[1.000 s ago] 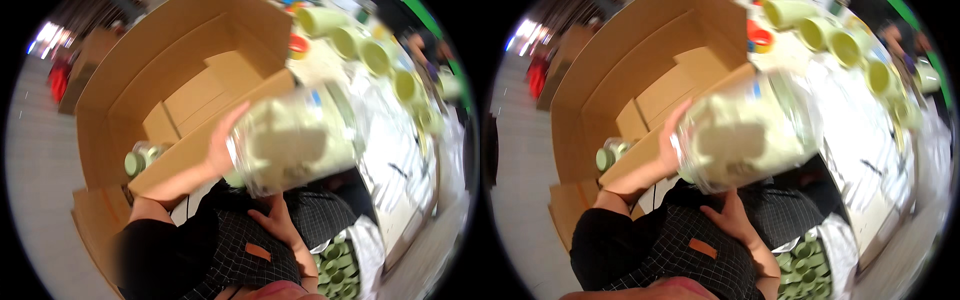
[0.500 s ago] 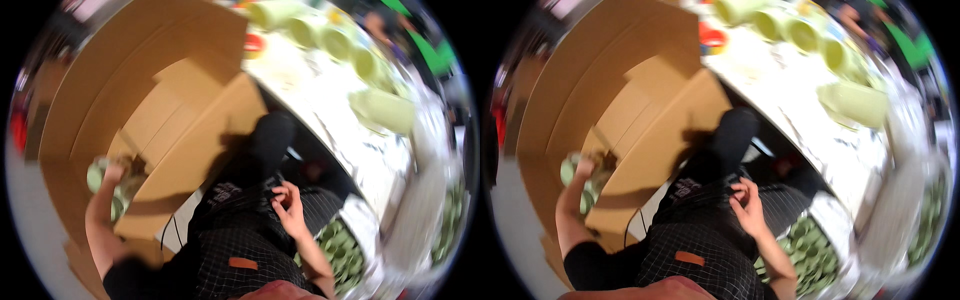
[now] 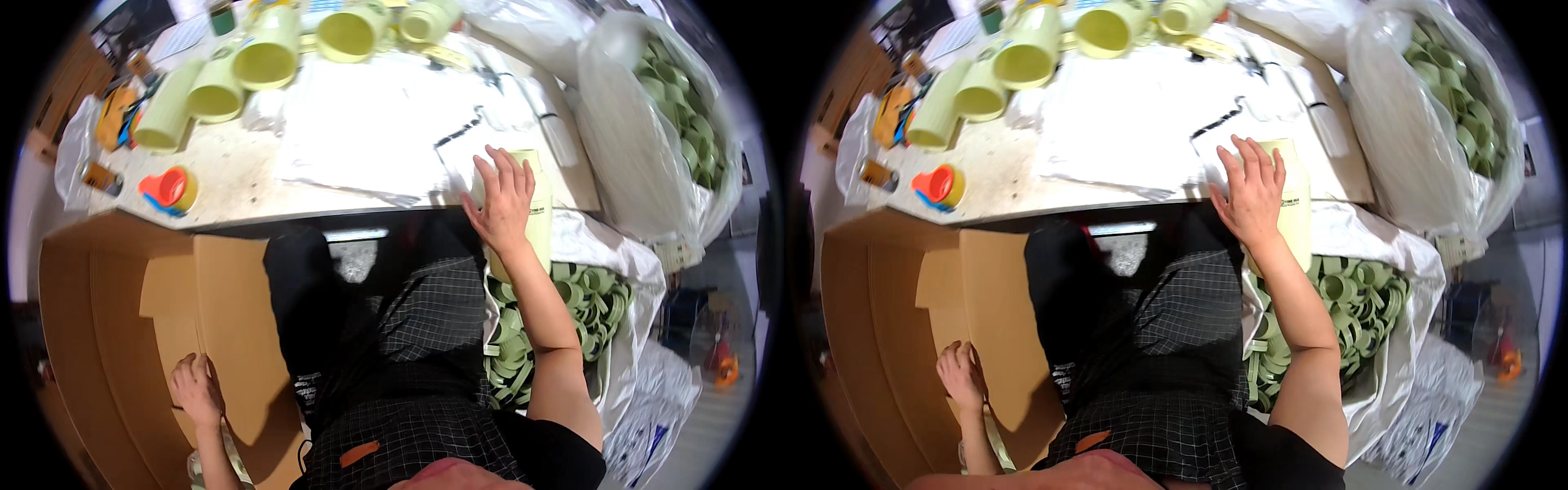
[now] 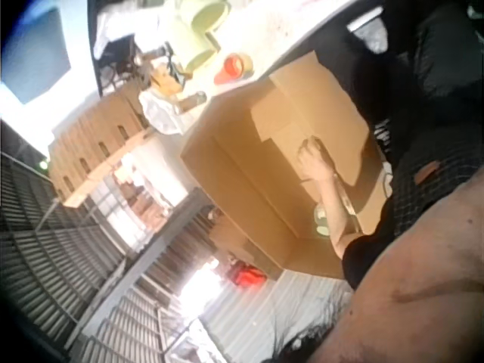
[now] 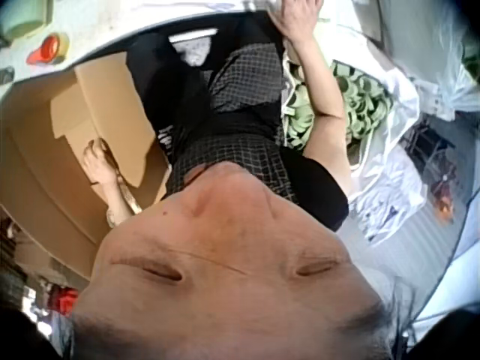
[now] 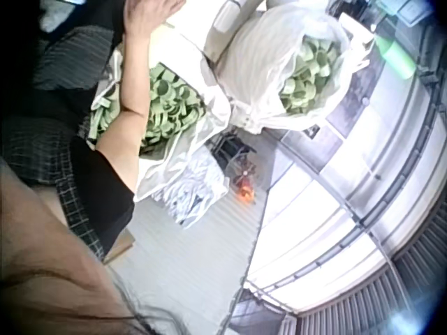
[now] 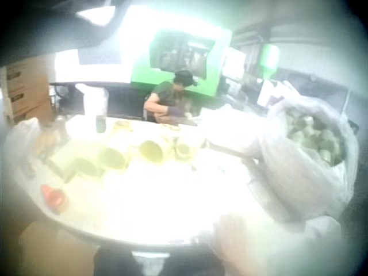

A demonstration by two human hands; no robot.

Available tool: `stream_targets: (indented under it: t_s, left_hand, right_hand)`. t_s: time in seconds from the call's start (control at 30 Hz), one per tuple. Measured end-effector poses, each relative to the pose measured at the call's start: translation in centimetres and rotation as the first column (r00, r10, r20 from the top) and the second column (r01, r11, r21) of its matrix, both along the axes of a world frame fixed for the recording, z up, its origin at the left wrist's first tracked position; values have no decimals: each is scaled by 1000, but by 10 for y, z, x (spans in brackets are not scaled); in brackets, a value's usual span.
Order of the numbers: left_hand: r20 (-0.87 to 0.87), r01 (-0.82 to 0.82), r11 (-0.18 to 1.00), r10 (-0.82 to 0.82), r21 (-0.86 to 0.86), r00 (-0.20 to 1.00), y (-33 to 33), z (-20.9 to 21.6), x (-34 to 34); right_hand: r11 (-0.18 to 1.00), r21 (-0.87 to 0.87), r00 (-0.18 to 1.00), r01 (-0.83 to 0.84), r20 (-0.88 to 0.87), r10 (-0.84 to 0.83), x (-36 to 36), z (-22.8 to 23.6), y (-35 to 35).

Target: The person places green caps on yellow pitchers and slides them into plastic bags. The person then transfers the bagged pitchers into a cardboard box.

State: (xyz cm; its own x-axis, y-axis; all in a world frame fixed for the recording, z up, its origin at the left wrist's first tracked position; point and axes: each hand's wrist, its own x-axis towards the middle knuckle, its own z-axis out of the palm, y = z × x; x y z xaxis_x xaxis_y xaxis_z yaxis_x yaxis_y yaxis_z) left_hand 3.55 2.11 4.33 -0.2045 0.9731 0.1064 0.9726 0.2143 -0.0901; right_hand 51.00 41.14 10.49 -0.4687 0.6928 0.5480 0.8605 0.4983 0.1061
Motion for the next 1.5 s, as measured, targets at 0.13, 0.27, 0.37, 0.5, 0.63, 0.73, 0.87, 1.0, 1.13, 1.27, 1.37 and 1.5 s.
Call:
stream_targets:
  t_s: [0.13,0.27,0.37,0.5,0.63,0.73,0.87,1.0,1.13,1.27,1.37,1.5]
  left_hand:
    - [140,-130,954,94,271,986,44,23,19]
    - [232,-12,941,-71,338,970,89,38,56]
    - [309,102,884,-264,455,914,128,39,100]
    - [275,395,736,-606,550,746,195,50,170]
    - [483,429,685,-724,589,493,233,55,253]
    - [776,467,771,-582,432,243,234,46,309]
    - [956,346,894,-294,284,-23,239,18,367]
    - [967,188,964,-147,187,-208,265,45,360]
    - [830,-5,990,-121,141,-544,268,63,269]
    - [918,23,996,86,-84,-387,230,41,217]
    - [852,-124,976,91,-179,-516,189,7,212]
    - [809,-220,951,48,-216,-586,180,-6,224]
  right_hand:
    - [956,54,946,288,-169,-276,48,-5,1]
    - [825,-241,698,511,-443,-562,122,-17,9]
    - [708,-398,559,583,-435,-706,175,-75,7]
    - [618,-696,296,366,-542,-786,247,-157,-11]
    - [661,-703,115,263,-657,-745,271,-149,-47]
    - [770,-576,-1,275,-801,-598,272,-114,-88]
    - [961,-257,-224,105,-947,-229,260,-43,-139]
    - [993,-73,-141,-96,-986,-86,175,-7,-157]
    - [975,-114,-316,-191,-933,-171,185,-16,-160]
    - [313,-814,345,489,-149,-927,252,-155,-198]
    - [45,-721,510,691,443,-738,241,-260,-239]
    - [70,-715,250,695,149,-957,249,-283,-243]
